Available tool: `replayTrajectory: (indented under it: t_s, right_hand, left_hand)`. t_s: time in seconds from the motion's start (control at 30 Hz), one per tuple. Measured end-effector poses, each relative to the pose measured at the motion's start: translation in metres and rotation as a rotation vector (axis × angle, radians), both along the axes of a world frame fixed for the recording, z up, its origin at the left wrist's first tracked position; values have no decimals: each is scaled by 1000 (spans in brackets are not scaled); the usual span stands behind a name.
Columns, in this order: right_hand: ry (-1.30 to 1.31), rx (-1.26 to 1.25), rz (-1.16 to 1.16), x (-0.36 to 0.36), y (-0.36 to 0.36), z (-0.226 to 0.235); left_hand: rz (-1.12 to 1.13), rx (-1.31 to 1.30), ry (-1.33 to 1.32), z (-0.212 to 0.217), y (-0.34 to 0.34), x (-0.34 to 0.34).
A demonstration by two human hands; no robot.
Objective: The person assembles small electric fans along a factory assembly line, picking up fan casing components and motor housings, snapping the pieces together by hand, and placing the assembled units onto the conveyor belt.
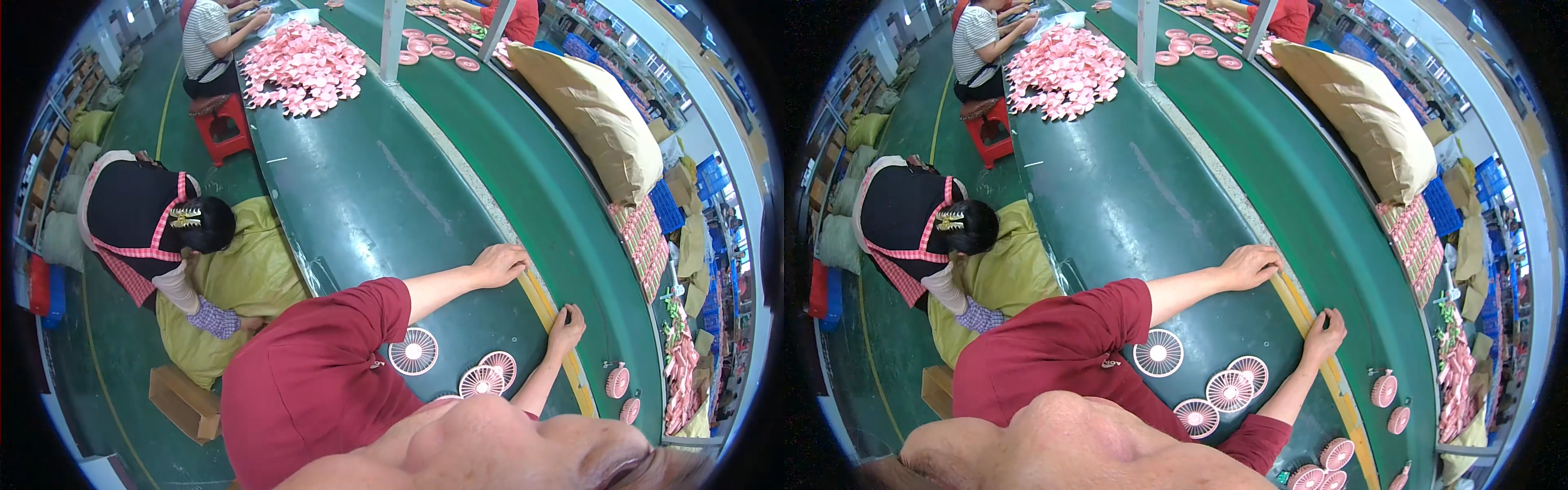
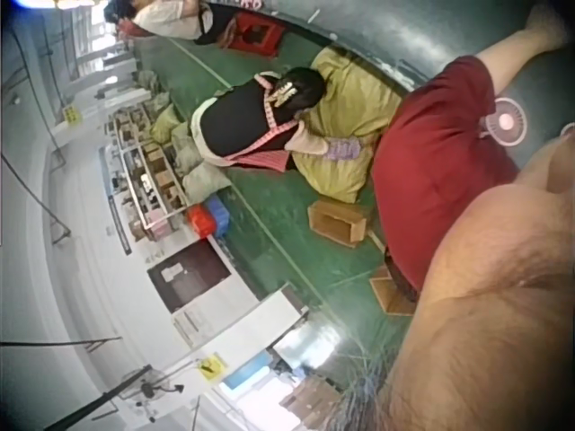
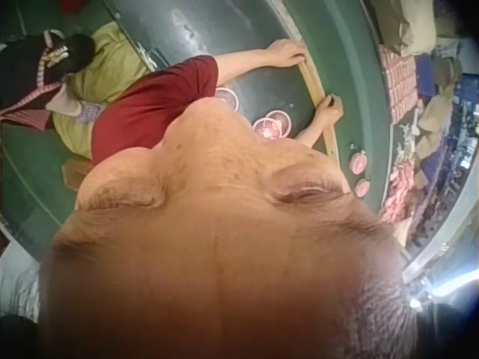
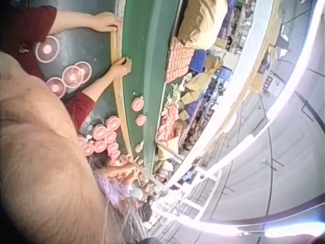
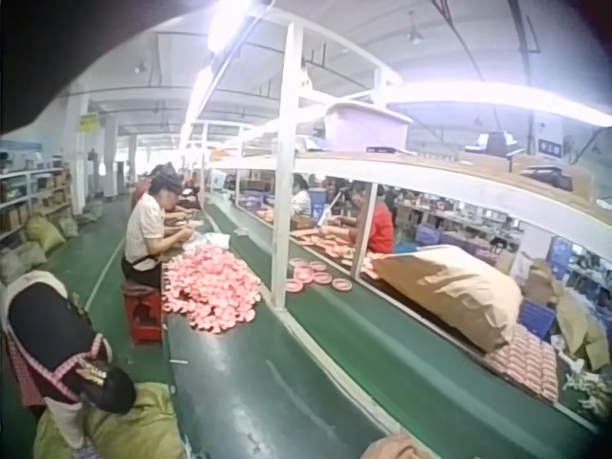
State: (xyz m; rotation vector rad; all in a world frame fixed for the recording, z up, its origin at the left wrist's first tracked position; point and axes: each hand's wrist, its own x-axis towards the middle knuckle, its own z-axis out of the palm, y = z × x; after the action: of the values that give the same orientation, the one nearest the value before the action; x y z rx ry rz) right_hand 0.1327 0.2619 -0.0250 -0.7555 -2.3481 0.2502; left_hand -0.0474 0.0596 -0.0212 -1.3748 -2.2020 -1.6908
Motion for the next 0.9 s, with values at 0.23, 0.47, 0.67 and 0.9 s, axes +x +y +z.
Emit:
replayTrajectory:
  t_s: [0.23, 0.47, 0.67, 0.9]
  right_hand:
    - [-29, -23, -12, 0, -3, 3]
    - [-53, -9, -14, 1, 0, 2]
    - [-53, 7, -13, 1, 1, -1]
    - [-50, 33, -12, 0, 3, -4]
  left_hand:
    - [8, -2, -24, 1, 1, 0]
    - [9, -14, -14, -3, 2, -1]
    - [6, -1, -17, -5, 3, -1]
    - [13, -2, -35, -6, 3, -1]
